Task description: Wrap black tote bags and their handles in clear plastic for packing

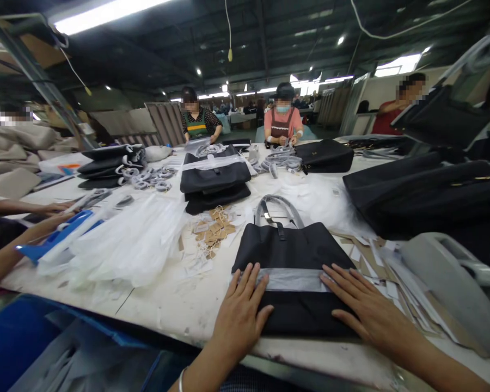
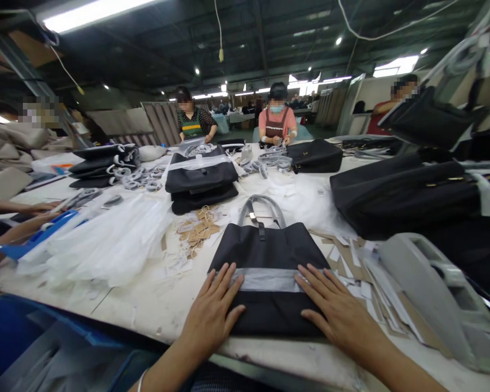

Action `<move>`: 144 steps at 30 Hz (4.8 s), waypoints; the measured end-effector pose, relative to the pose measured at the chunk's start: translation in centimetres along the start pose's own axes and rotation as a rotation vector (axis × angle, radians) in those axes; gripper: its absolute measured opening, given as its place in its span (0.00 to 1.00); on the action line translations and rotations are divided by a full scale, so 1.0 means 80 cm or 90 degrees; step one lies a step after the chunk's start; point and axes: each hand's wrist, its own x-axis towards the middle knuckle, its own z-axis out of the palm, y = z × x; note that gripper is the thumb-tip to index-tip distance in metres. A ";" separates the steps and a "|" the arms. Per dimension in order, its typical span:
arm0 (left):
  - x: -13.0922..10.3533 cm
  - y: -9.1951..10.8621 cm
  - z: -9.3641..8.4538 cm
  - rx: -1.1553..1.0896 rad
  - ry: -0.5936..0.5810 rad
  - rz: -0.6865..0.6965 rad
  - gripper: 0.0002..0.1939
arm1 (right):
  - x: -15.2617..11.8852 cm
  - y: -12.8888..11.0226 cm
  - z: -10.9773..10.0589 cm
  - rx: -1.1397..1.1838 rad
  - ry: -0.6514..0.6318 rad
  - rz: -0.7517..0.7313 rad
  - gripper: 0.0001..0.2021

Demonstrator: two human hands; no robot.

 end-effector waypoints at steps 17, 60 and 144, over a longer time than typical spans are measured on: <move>-0.001 -0.003 0.003 -0.024 0.043 0.014 0.29 | 0.302 0.045 0.051 0.501 0.049 0.428 0.26; 0.119 -0.078 -0.077 -0.467 0.097 -0.211 0.12 | 0.120 -0.060 -0.009 1.152 -0.168 0.434 0.17; 0.058 -0.018 -0.098 -0.863 -0.059 -0.435 0.20 | 0.101 -0.071 0.001 1.299 0.089 0.443 0.18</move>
